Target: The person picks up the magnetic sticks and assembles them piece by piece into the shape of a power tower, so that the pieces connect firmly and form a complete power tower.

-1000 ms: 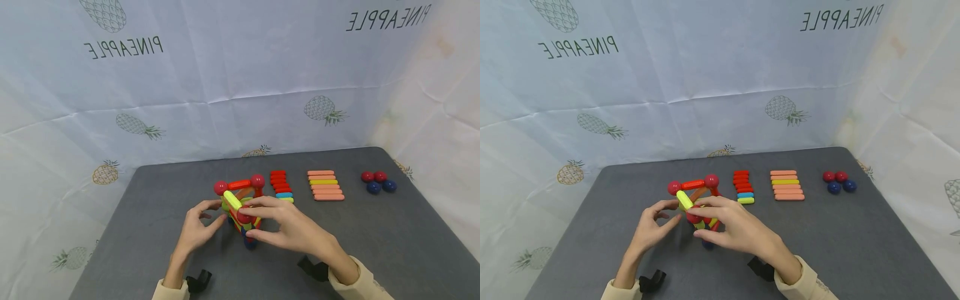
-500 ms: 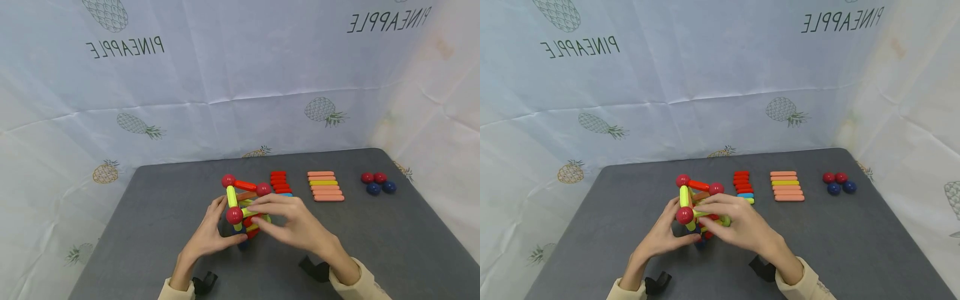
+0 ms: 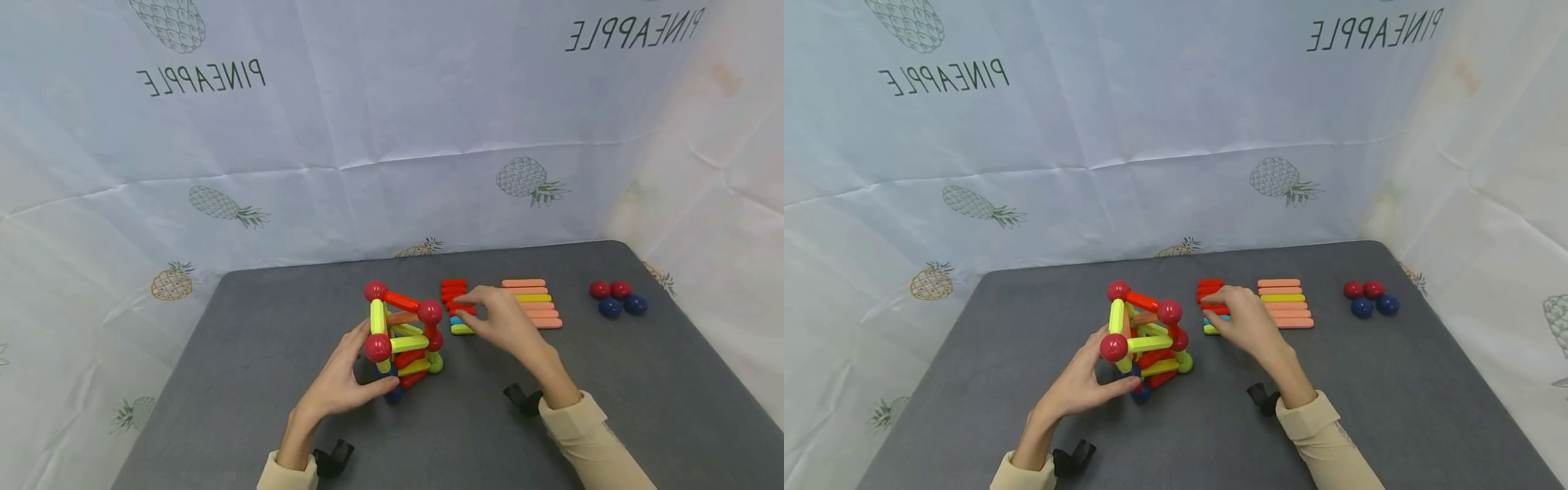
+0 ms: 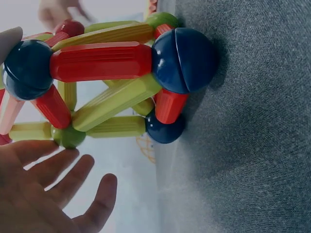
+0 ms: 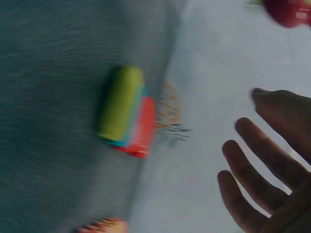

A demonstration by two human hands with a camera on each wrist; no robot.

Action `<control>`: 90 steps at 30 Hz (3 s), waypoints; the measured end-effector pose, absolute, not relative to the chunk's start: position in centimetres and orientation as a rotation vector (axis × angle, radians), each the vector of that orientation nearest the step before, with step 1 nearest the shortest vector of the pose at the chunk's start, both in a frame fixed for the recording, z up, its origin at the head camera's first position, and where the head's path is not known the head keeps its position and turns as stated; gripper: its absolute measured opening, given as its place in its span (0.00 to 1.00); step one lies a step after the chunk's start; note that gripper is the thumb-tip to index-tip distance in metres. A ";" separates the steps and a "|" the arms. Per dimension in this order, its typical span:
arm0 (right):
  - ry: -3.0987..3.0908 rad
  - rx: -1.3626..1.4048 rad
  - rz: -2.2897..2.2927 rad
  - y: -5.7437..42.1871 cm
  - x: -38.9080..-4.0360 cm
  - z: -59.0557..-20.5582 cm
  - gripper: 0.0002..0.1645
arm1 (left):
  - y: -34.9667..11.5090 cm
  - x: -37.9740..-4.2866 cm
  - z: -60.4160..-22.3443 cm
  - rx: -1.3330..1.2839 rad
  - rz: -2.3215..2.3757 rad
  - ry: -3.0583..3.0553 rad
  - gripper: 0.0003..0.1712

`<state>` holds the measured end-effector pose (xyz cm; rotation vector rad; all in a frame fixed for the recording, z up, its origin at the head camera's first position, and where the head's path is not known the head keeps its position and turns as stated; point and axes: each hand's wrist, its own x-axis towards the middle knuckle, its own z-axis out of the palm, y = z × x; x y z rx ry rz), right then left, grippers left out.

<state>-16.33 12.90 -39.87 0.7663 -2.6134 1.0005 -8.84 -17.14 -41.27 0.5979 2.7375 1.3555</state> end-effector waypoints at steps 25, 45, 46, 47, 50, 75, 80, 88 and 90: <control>-2.832 0.906 0.958 12.9 -17.5 -42.0 0.17 | -17.5 -9.4 -41.4 0.787 1.331 2.567 0.45; -2.139 1.474 1.212 9.5 -10.7 -31.1 0.22 | -17.5 -10.1 -41.8 0.957 1.350 2.533 0.40; -2.178 1.479 1.180 9.3 -10.6 -31.3 0.22 | -17.5 -10.1 -41.8 0.956 1.349 2.530 0.39; -2.208 1.476 1.146 9.1 -10.5 -31.4 0.22 | -17.5 -10.1 -41.8 0.963 1.347 2.530 0.38; -2.268 1.447 1.014 8.7 -10.3 -31.7 0.21 | -17.5 -10.0 -41.8 0.968 1.339 2.532 0.38; -2.241 0.989 1.078 9.9 -12.6 -33.0 0.17 | -18.5 -13.2 -41.9 1.024 1.429 2.152 0.63; -2.562 0.730 0.980 11.6 -16.2 -36.6 0.15 | -18.7 -13.5 -41.9 0.997 1.414 2.143 0.63; -2.969 0.731 0.816 12.6 -18.7 -42.2 0.15 | -18.2 -12.1 -41.8 0.812 1.354 2.457 0.60; -3.021 0.717 0.813 12.4 -18.9 -42.9 0.15 | -18.0 -11.5 -41.8 0.767 1.367 2.535 0.55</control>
